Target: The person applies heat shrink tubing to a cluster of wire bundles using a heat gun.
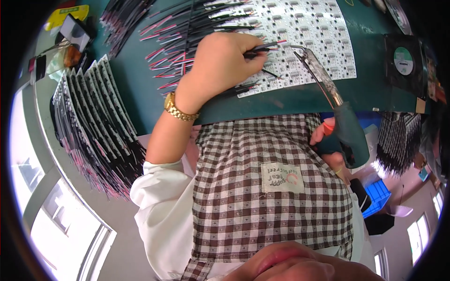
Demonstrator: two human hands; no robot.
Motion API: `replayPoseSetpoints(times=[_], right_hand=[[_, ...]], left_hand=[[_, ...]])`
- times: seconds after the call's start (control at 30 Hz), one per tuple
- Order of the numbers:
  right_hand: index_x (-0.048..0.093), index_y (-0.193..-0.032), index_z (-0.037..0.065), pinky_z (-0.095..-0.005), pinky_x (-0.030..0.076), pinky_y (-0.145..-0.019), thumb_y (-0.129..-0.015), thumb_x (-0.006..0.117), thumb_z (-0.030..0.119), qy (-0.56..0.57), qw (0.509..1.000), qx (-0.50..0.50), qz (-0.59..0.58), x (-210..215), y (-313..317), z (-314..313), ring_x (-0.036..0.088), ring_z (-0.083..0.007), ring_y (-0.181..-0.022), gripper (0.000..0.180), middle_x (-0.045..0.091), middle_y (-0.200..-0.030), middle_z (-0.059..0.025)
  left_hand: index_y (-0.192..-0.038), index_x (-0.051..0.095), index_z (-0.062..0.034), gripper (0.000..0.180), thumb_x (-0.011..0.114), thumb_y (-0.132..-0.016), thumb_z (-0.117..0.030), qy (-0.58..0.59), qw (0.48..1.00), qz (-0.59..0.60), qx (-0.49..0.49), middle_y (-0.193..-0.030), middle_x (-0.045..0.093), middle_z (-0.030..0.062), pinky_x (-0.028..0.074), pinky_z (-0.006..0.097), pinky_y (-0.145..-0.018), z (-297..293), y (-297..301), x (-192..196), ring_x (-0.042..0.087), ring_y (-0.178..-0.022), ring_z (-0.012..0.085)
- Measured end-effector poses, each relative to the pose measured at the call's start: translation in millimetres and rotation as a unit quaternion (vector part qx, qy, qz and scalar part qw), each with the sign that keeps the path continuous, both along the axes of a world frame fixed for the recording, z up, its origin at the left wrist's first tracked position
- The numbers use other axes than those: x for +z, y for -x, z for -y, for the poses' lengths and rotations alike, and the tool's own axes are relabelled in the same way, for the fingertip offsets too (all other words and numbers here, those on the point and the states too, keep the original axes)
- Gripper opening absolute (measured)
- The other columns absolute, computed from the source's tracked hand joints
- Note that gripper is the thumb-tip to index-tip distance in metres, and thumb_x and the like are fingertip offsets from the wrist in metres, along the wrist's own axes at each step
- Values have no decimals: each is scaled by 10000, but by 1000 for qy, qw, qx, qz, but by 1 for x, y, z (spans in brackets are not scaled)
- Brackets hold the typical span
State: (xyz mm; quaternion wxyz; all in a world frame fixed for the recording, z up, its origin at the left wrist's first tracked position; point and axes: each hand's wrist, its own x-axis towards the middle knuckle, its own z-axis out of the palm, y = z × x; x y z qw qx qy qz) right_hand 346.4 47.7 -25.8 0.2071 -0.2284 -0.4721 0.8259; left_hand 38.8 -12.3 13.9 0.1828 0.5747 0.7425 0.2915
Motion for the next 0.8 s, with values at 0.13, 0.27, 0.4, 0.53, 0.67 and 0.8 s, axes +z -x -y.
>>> replayPoseSetpoints(times=[0.13,0.27,0.4,0.53,0.67,0.8], right_hand=[[391,-1293,5,-285,420,-683,-711,717,552,-5,999,-8,31,8,2,4,529,-179,-785,863,538,-879,-104],[390,-1296,28,-282,421,-653,-733,646,625,-38,999,5,6,-1,4,0,527,-168,-749,860,527,-850,-88],[396,-1283,35,-275,424,-623,-718,637,656,-81,996,-3,24,-4,2,-4,520,-153,-703,873,519,-816,-71],[399,-1279,33,-272,419,-625,-715,638,659,-45,999,-14,23,-12,-1,1,520,-153,-713,876,519,-822,-70],[398,-1283,34,-274,408,-631,-720,641,649,-40,999,0,12,-8,4,1,513,-149,-730,869,517,-829,-67],[390,-1292,30,-275,400,-640,-731,647,622,-39,999,-2,10,-14,1,4,502,-143,-738,855,517,-832,-66]], left_hand=[[-829,676,-56,163,700,-712,-167,-37,999,-9,6,-673,637,92,482,301,-530,3,-3,-7,620,-572,219],[-826,665,-62,134,693,-740,-160,-56,998,-31,-15,-690,616,93,472,321,-529,8,-4,-3,605,-602,245],[-829,653,-66,100,680,-744,-110,-170,981,-83,31,-751,602,99,479,350,-585,11,-4,10,594,-717,273],[-884,642,-24,115,648,-803,-105,-179,962,-128,163,-801,579,121,469,353,-634,3,32,30,575,-728,283],[-911,656,-37,167,637,-826,-178,-115,942,-205,241,-788,597,94,454,324,-621,-10,71,14,579,-705,235],[-923,651,-44,194,627,-819,-206,-37,948,-236,208,-842,603,104,483,390,-648,-13,82,-1,601,-767,301]])
